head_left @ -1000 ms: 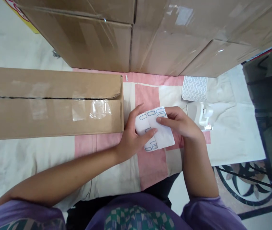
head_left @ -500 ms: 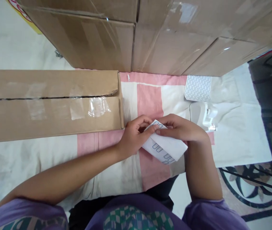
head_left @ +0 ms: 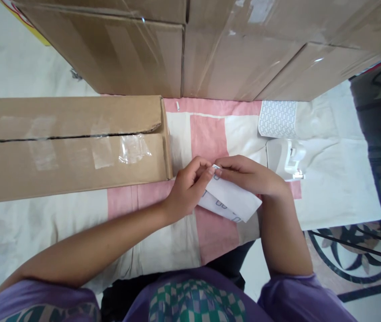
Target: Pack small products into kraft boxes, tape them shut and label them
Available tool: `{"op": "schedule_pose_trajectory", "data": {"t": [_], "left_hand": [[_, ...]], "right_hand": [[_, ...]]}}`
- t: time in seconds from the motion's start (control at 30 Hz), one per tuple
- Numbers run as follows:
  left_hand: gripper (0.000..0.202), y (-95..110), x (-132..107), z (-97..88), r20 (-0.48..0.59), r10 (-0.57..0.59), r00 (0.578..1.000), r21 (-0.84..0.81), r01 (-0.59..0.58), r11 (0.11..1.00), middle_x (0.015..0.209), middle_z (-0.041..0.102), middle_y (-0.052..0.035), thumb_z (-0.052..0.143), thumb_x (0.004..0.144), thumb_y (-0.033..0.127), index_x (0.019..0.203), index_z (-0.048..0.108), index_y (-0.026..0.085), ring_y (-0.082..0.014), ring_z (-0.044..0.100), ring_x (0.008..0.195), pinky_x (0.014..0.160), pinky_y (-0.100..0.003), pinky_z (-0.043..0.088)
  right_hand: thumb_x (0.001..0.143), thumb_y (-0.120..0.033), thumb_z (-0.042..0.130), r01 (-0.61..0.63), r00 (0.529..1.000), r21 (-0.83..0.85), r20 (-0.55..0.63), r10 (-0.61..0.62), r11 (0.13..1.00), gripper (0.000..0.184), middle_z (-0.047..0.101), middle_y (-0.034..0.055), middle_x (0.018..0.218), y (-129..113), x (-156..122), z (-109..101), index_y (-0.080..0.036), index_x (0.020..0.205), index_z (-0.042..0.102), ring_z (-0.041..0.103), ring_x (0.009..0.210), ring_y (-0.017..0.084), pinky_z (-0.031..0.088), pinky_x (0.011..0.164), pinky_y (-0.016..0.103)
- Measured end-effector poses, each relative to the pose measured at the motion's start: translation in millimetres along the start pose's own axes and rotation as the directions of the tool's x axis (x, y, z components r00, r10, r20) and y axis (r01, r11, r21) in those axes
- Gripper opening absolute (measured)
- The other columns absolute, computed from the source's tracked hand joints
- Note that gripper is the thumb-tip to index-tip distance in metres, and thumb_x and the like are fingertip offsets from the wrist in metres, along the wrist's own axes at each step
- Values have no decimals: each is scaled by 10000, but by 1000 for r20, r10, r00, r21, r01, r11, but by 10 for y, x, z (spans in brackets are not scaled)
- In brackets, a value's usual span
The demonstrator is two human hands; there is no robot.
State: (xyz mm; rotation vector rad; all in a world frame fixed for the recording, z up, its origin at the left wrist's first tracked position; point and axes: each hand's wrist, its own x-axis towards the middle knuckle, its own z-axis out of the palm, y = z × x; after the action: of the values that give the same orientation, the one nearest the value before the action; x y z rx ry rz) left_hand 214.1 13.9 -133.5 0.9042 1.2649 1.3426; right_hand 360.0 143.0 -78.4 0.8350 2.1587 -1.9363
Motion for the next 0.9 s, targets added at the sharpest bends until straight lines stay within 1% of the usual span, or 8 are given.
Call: {"op": "schedule_pose_trajectory", "data": {"t": [0.1,0.17,0.3,0.4,0.5,0.57,0.73,0.9], "left_hand": [[198,-15,-7,19,-37,3,999,-55,-5,998,656,518,61,601,1010,423,993,538,237,-87,471,567,506,-200,345],[198,-19,-12,34,-74,-3,997,-107,-5,994,684,566,61,613,1005,414,1077,524,252,-94,530,601,533,-195,388],[252,-1,-21,45,-79,3,997,-121,-13,993,815,676,27,670,969,394,1130,544,247,-110,616,696,587,-201,452],[206,30,-20,31,-42,7,999,-11,-8,1000,865,697,14,696,948,393,1048,627,227,-115,635,745,611,-205,468],[185,57,-13,13,-34,10,999,135,-6,991,824,685,23,691,947,399,956,672,215,-113,620,735,617,-211,462],[188,69,-5,4,-40,13,999,182,-5,983,792,669,29,680,950,395,919,671,209,-111,599,712,612,-218,451],[270,74,-4,-4,-19,-2,1000,225,6,974,692,578,45,648,964,423,819,615,199,-100,513,638,574,-224,400],[369,38,-32,-4,-35,-13,999,212,20,977,608,425,60,609,989,460,751,497,201,-89,393,557,508,-225,324]], "right_hand": [[949,-379,620,32,999,-121,5,-32,992,216,560,-16,749,-16,-39,-62,-190,843,610,513,682,131,389,593,260],[936,-371,631,25,1000,-182,7,-24,983,190,613,2,788,-21,-88,-117,-188,888,649,545,713,145,406,612,267],[961,-440,598,-22,1000,-211,-13,19,977,292,612,3,711,-19,-178,-189,-186,843,683,522,638,139,365,551,272],[962,-510,595,-9,1000,-196,-19,6,981,367,612,4,692,-4,-180,-183,-186,820,695,514,619,137,353,534,273],[966,-542,588,-13,1000,-193,-1,13,981,401,603,-2,688,23,-141,-148,-186,819,701,509,618,133,356,534,268],[977,-541,574,-10,1000,-203,1,11,979,414,580,-8,681,40,-114,-124,-183,803,689,494,619,126,356,541,264],[976,-529,585,15,1000,-199,-8,-17,980,429,504,-28,653,57,-102,-125,-179,730,623,434,608,107,322,537,255],[947,-464,633,-12,998,-153,-67,1,988,336,571,-17,694,55,-159,-236,-182,766,653,498,646,123,345,569,263]]}}
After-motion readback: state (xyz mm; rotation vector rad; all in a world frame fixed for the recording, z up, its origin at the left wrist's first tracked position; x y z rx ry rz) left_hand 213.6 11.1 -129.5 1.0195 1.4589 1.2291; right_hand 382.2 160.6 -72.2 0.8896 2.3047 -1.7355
